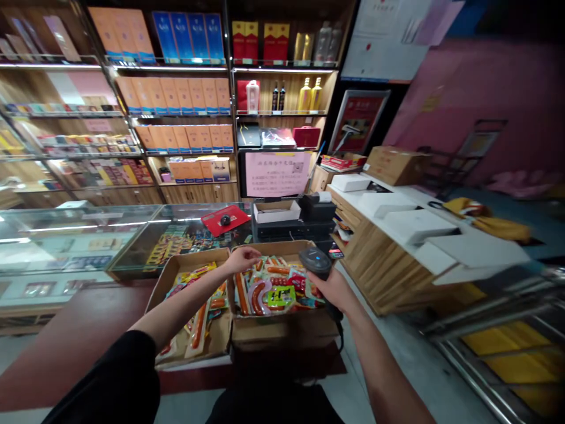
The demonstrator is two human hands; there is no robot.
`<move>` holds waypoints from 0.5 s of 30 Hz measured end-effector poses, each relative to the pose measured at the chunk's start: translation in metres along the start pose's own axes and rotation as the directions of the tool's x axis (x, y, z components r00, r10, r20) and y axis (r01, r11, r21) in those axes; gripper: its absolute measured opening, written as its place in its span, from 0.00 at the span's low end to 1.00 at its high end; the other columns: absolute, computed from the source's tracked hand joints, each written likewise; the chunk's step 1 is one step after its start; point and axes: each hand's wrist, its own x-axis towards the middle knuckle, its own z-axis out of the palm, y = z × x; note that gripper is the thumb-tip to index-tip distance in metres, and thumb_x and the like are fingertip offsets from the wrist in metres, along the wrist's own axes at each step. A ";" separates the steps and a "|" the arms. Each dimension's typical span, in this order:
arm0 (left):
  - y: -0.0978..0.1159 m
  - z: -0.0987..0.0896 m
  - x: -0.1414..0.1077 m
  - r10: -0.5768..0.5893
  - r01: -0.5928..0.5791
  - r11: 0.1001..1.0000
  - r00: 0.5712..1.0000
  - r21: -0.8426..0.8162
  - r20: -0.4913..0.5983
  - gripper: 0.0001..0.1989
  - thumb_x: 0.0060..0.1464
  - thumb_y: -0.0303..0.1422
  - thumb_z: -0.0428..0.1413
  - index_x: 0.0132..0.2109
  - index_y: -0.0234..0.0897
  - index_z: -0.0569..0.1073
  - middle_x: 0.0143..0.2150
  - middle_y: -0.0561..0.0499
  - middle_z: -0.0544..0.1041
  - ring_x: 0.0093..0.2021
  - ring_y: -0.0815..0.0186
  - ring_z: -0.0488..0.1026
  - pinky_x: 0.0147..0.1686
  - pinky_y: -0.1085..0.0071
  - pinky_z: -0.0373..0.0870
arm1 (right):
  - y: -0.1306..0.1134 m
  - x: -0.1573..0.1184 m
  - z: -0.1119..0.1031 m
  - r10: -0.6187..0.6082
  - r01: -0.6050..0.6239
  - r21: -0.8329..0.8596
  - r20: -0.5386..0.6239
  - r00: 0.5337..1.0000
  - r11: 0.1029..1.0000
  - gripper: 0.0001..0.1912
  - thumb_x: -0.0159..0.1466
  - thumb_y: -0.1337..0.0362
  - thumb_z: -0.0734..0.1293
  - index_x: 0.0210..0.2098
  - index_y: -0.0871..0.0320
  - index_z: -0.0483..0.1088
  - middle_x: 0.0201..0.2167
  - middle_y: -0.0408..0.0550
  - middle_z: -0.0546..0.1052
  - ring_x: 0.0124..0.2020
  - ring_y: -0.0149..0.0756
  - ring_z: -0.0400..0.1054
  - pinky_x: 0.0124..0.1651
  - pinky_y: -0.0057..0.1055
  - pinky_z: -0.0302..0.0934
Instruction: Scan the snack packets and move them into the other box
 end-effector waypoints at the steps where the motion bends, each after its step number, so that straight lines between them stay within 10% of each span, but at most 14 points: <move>1: 0.004 0.012 0.009 0.042 -0.048 0.989 0.998 0.139 0.047 0.12 0.50 0.33 0.64 0.43 0.34 0.82 0.34 0.48 0.82 0.35 0.64 0.78 0.39 0.70 0.74 | 0.000 -0.002 -0.006 0.014 -0.014 0.004 -0.009 1.000 1.000 0.13 0.59 0.52 0.70 0.33 0.56 0.71 0.15 0.40 0.72 0.16 0.34 0.67 0.21 0.28 0.61; 5: 0.021 0.055 0.032 0.092 -0.192 0.853 0.970 0.486 0.223 0.16 0.51 0.30 0.61 0.48 0.37 0.83 0.43 0.48 0.84 0.42 0.61 0.79 0.44 0.71 0.72 | 0.000 -0.012 -0.029 0.031 -0.032 -0.020 -0.049 0.998 0.999 0.12 0.58 0.55 0.70 0.33 0.56 0.71 0.15 0.40 0.72 0.16 0.34 0.67 0.22 0.28 0.61; 11: 0.050 0.109 0.040 0.145 -0.335 0.793 0.915 0.509 0.376 0.18 0.54 0.34 0.61 0.52 0.37 0.81 0.45 0.45 0.84 0.43 0.59 0.79 0.43 0.71 0.71 | 0.011 -0.032 -0.053 0.082 -0.084 -0.057 -0.039 0.996 0.995 0.09 0.60 0.57 0.70 0.30 0.56 0.69 0.15 0.40 0.72 0.15 0.32 0.67 0.22 0.26 0.61; 15: 0.064 0.138 0.037 0.269 -0.586 0.670 0.764 0.456 0.586 0.24 0.44 0.35 0.69 0.52 0.41 0.81 0.50 0.45 0.81 0.51 0.54 0.77 0.52 0.67 0.68 | 0.019 -0.045 -0.063 0.108 -0.112 -0.083 -0.052 0.993 0.990 0.09 0.61 0.59 0.70 0.30 0.56 0.69 0.15 0.38 0.72 0.15 0.30 0.66 0.21 0.24 0.58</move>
